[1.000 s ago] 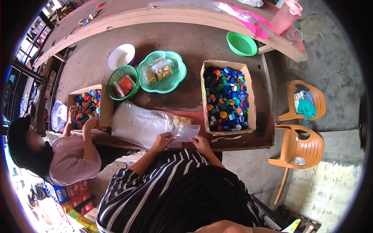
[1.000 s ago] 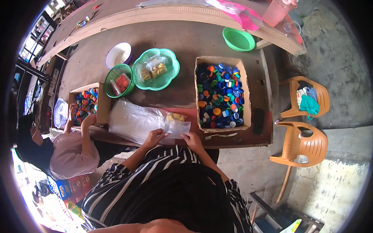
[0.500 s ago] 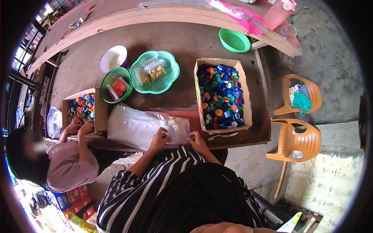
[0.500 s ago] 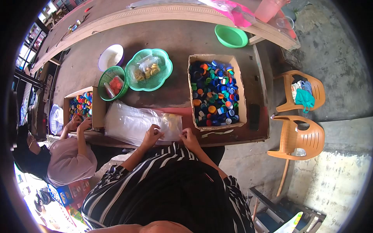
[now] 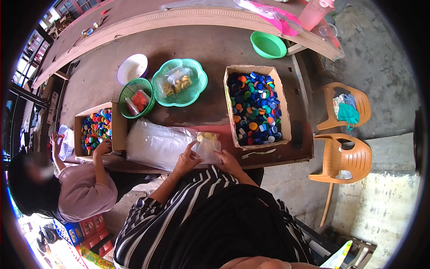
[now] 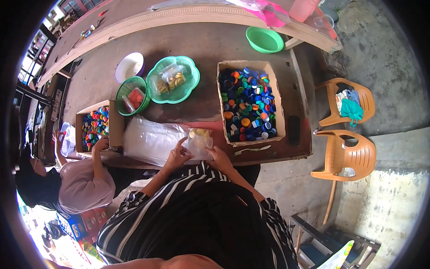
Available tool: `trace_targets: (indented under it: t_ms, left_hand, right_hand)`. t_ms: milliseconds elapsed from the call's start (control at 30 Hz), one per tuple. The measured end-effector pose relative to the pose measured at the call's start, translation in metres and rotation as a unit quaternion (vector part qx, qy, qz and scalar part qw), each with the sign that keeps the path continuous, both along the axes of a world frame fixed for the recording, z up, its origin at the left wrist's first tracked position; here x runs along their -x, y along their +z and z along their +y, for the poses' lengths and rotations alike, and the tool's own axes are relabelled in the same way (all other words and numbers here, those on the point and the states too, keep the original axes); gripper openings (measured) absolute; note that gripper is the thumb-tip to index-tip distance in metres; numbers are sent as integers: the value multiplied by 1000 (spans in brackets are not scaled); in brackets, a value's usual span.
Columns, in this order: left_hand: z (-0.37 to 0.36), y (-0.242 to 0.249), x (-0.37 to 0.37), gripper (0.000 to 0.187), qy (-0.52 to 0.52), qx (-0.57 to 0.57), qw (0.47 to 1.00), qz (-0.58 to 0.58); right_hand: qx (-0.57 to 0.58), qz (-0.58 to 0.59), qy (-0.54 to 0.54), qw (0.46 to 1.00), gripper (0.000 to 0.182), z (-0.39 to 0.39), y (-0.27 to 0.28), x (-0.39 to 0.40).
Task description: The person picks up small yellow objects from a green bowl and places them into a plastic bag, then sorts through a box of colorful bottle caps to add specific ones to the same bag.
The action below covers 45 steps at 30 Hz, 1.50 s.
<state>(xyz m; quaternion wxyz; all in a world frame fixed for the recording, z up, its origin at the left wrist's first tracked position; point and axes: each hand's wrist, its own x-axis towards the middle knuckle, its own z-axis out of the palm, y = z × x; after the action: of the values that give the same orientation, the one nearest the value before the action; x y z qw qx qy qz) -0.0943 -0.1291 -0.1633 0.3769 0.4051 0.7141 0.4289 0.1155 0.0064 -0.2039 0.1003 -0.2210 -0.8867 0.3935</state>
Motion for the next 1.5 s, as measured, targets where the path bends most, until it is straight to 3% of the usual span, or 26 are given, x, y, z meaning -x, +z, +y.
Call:
trace_targets:
  t_ms: [67,167,267,367,467,633,733,933,1067,1233,1333,1400,1433,1500]
  left_hand:
    - [-4,2,-3,80,-47,-56,994,83]
    - [-13,-5,-3,63,-95,-25,986,135]
    - [-19,-27,4,36,-94,-3,988,122]
    - [-22,-37,8,13,-106,-16,978,182]
    - [-17,-17,12,7,-108,-61,962,245]
    - [-2,4,24,9,-161,-161,930,288]
    - [4,-10,27,11,-165,-117,927,315]
    - [27,-39,23,16,-61,-24,962,266]
    - [40,-31,21,21,-1,35,979,200]
    - [40,-25,26,26,-47,18,944,325]
    - [35,-10,25,36,-97,-51,928,355]
    - [33,3,21,42,-150,-117,913,362]
    - [32,-3,21,50,-181,-104,909,361]
    - [36,-6,20,48,-163,-91,909,373]
  right_hand:
    - [-21,9,-2,1000,64,-2,-3,-1]
    - [-48,6,-5,999,49,-5,5,3]
    - [-59,12,2,998,34,-4,4,5]
    - [-70,49,2,996,25,-4,-6,4]
    - [-83,72,-8,994,19,-4,-3,7]
    - [-119,65,14,991,10,8,-2,9]
    - [-77,1,-14,997,13,7,-22,8]
    - [153,45,-253,954,23,1,-24,17]
    - [116,-4,-244,963,29,7,-24,20]
    - [223,10,-187,957,43,11,-16,23]
    - [136,-3,-151,979,49,9,-4,22]
    - [112,-18,-157,981,44,11,0,25]
    - [100,-25,-161,982,41,12,1,26]
    - [46,-5,-127,991,34,18,3,28]
